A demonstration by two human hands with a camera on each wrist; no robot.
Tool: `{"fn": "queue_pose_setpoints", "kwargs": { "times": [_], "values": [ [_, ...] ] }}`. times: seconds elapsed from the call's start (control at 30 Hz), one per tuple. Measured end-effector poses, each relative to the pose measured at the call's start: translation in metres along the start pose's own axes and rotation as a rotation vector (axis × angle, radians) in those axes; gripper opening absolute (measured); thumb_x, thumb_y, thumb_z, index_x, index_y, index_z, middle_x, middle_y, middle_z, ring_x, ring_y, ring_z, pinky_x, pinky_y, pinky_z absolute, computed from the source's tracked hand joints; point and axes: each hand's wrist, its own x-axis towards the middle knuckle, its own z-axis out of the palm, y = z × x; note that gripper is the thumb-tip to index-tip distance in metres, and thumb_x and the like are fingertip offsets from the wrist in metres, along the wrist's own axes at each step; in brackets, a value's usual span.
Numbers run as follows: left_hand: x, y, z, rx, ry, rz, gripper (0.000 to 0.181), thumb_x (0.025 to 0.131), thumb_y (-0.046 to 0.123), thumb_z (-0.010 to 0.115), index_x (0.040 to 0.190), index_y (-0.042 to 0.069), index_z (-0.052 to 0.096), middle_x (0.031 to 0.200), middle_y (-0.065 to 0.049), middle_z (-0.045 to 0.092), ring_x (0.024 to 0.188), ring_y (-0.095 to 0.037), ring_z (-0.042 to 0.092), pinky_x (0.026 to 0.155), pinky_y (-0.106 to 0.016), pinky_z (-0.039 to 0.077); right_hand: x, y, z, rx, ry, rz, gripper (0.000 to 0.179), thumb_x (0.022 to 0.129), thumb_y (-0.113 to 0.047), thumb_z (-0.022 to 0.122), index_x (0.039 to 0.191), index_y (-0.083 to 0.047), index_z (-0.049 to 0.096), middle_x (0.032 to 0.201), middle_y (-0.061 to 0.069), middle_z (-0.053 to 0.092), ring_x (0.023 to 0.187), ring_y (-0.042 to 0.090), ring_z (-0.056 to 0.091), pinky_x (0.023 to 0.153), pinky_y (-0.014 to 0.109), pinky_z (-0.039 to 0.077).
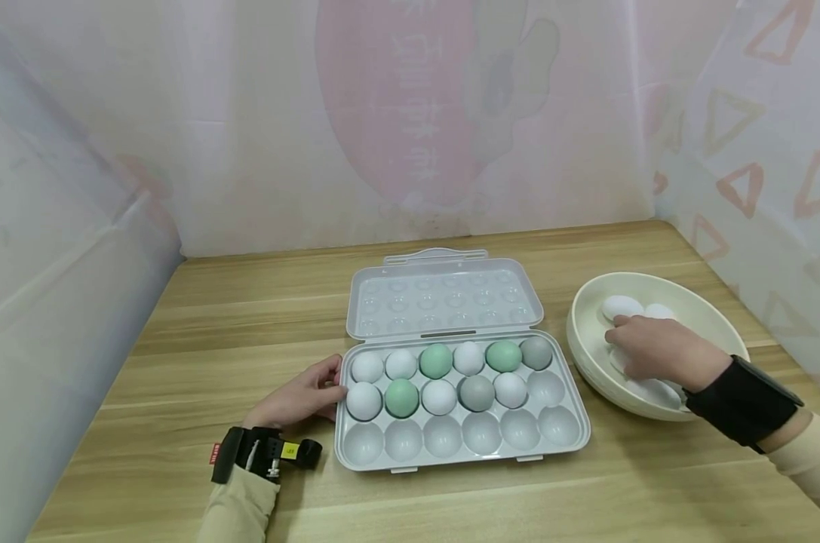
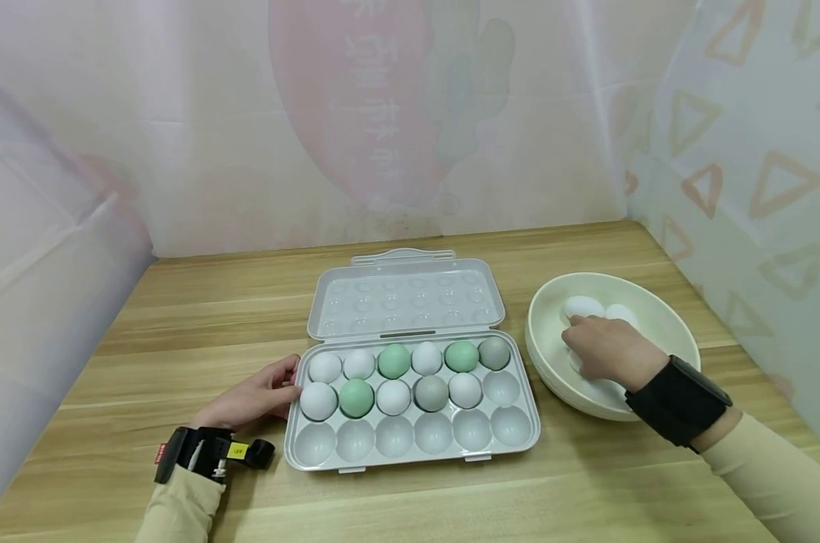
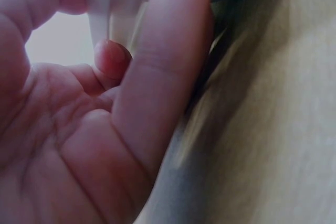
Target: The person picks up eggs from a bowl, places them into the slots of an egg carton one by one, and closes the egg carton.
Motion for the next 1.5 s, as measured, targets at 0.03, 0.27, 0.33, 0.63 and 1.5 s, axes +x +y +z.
{"fn": "queue_pose_setpoints", "kwargs": {
  "times": [0.03, 0.27, 0.33, 0.63, 1.5],
  "values": [
    [0.000, 0.000, 0.000, 0.000, -0.001, 0.000, 0.015, 0.096, 0.003, 0.050, 0.101, -0.006, 0.039, 0.101, -0.016, 0.049, 0.089, -0.024, 0.059, 0.070, -0.036, 0.057, 0.000, 0.000, 0.000, 0.004, -0.007, 0.000, 0.025, 0.059, 0.001, 0.070, 0.073, -0.013, 0.053, 0.074, 0.000, 0.039, 0.060, 0.016, 0.039, 0.048, 0.032, 0.038],
    [0.000, 0.000, 0.000, 0.004, 0.000, -0.002, 0.015, 0.096, 0.003, 0.050, 0.101, -0.006, 0.039, 0.100, -0.016, 0.049, 0.089, -0.024, 0.059, 0.070, -0.036, 0.057, 0.002, -0.001, -0.003, 0.033, -0.064, 0.006, 0.024, 0.063, 0.003, 0.069, 0.072, -0.013, 0.053, 0.074, -0.001, 0.038, 0.060, 0.015, 0.037, 0.048, 0.028, 0.034],
    [0.000, 0.000, 0.000, 0.004, 0.001, -0.002, 0.015, 0.096, 0.003, 0.050, 0.101, -0.006, 0.039, 0.100, -0.016, 0.049, 0.089, -0.024, 0.059, 0.070, -0.036, 0.057, 0.003, 0.000, -0.004, 0.039, -0.070, 0.002, 0.026, 0.063, 0.005, 0.068, 0.074, -0.013, 0.052, 0.074, -0.002, 0.038, 0.060, 0.016, 0.037, 0.049, 0.028, 0.034],
    [0.000, 0.000, 0.000, 0.002, 0.005, 0.002, 0.015, 0.095, 0.003, 0.050, 0.100, -0.006, 0.039, 0.099, -0.015, 0.049, 0.088, -0.023, 0.059, 0.070, -0.035, 0.057, -0.002, 0.004, -0.007, 0.097, -0.044, -0.005, 0.036, 0.058, 0.008, 0.065, 0.080, -0.014, 0.048, 0.074, -0.004, 0.039, 0.059, 0.014, 0.038, 0.051, 0.027, 0.035],
    [0.000, 0.000, 0.000, 0.004, 0.001, 0.004, 0.016, 0.096, 0.003, 0.051, 0.101, -0.007, 0.039, 0.100, -0.016, 0.049, 0.089, -0.023, 0.059, 0.071, -0.036, 0.057, -0.007, 0.002, -0.024, 0.052, 0.077, -0.108, 0.033, 0.063, 0.002, 0.077, 0.090, -0.011, 0.062, 0.085, 0.000, 0.051, 0.067, 0.013, 0.047, 0.059, 0.030, 0.043]
  ]
}}
